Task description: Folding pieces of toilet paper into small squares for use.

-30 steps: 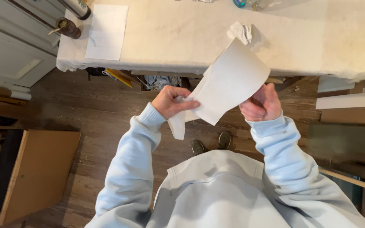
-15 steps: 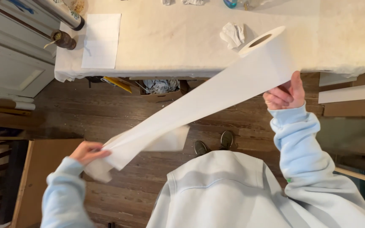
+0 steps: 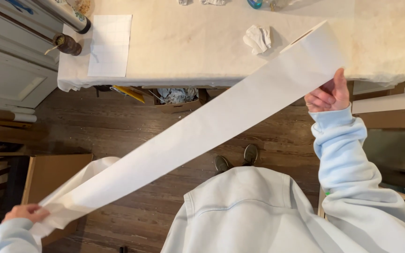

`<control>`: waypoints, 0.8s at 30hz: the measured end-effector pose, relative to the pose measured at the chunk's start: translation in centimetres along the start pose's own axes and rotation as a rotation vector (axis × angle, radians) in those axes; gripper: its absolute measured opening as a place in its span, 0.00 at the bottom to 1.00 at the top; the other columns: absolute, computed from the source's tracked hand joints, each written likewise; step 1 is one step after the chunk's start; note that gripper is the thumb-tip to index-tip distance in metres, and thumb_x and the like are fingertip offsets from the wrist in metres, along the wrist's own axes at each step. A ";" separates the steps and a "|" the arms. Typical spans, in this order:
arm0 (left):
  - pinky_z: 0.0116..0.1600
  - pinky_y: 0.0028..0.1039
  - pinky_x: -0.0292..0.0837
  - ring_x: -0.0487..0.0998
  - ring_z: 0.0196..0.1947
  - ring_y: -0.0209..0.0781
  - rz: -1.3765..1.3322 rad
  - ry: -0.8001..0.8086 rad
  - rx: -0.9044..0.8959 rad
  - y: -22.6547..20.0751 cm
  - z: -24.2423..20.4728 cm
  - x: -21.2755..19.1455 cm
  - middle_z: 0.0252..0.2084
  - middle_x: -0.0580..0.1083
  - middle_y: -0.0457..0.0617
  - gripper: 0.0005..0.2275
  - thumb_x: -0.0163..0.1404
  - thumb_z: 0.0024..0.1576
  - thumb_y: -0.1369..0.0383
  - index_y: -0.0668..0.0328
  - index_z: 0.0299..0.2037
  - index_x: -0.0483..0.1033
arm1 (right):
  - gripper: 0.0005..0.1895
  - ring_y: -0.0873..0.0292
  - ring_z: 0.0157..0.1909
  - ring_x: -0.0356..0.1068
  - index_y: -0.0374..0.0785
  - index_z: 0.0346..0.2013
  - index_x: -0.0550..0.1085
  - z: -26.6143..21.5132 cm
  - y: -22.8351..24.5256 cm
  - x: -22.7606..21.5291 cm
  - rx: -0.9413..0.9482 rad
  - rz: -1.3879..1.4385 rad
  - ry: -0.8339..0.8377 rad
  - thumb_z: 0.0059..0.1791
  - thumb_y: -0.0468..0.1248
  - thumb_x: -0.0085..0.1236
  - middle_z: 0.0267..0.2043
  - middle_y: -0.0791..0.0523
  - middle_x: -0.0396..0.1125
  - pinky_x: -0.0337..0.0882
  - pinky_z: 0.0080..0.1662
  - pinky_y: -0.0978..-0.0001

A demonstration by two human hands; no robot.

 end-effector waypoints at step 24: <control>0.34 0.29 0.76 0.77 0.27 0.33 -0.466 0.333 1.719 -57.1 -44.0 -5.2 0.30 0.83 0.49 0.14 0.63 0.55 0.56 0.57 0.43 0.87 | 0.24 0.74 0.15 0.49 0.38 0.56 0.69 -3.2 -1.8 11.9 0.043 -0.191 0.328 0.53 0.49 0.63 0.26 0.59 0.60 0.47 0.17 0.81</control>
Point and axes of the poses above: each hand's wrist, its own z-axis towards the middle knuckle, its own x-axis out of the palm, y = z × x, the point moved 1 cm from there along z, towards the middle knuckle
